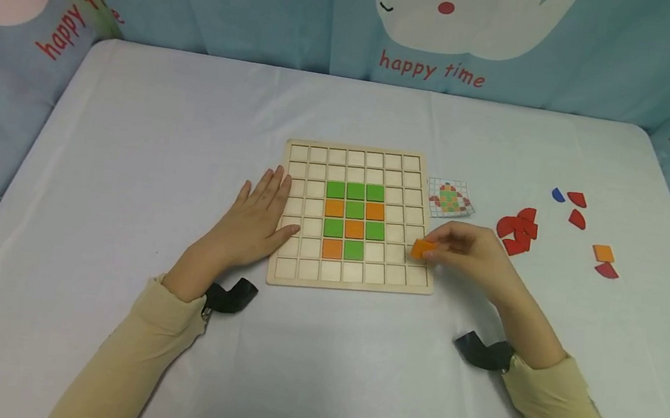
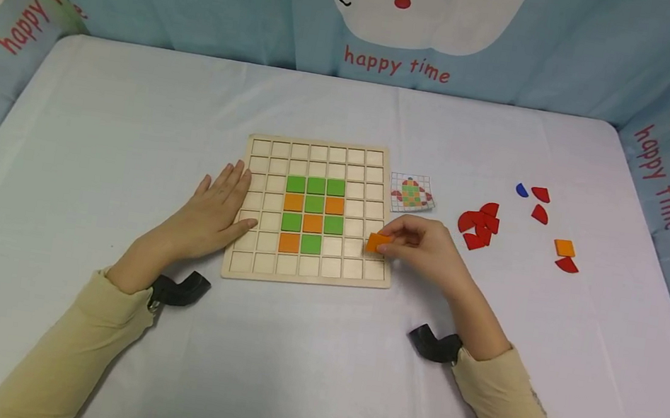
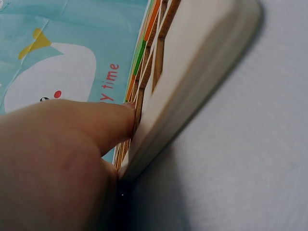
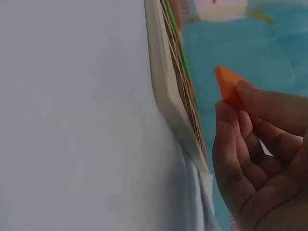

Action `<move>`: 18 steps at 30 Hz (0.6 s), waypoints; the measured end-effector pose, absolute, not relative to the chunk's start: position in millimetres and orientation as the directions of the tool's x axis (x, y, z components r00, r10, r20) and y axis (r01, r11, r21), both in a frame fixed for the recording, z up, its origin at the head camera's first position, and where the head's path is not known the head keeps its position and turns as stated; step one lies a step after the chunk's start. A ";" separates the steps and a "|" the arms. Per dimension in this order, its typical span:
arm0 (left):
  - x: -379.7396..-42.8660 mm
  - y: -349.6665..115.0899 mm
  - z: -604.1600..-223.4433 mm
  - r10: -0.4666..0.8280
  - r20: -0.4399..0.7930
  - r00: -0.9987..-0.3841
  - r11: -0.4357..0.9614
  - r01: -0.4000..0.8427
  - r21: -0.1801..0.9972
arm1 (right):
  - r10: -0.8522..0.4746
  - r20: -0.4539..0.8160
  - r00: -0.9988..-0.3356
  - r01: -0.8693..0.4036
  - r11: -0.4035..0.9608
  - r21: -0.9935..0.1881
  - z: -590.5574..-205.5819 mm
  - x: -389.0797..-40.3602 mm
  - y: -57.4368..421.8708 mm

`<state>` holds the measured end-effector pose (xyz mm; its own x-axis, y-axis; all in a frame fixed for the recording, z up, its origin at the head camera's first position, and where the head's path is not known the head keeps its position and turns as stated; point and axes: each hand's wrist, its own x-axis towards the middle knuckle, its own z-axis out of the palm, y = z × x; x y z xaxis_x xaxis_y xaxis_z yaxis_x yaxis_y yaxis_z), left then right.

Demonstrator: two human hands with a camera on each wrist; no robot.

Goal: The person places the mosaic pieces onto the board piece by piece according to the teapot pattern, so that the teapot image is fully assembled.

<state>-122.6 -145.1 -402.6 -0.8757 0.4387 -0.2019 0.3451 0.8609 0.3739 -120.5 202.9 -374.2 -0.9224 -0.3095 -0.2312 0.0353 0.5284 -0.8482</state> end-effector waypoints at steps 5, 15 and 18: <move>-122.9 -144.9 -403.4 0.439 -0.202 -0.876 0.862 0.346 0.371 | -0.357 -0.226 -0.906 0.013 0.511 -0.859 -374.6 -123.8 188.6; -122.6 -145.4 -403.9 0.437 -0.206 -0.876 0.863 0.343 0.371 | -0.421 -0.211 -0.882 -0.017 0.476 -0.879 -376.5 -129.2 166.1; -122.5 -145.3 -403.3 0.436 -0.206 -0.876 0.863 0.342 0.372 | -0.432 -0.208 -0.877 -0.027 0.478 -0.878 -378.1 -130.9 160.1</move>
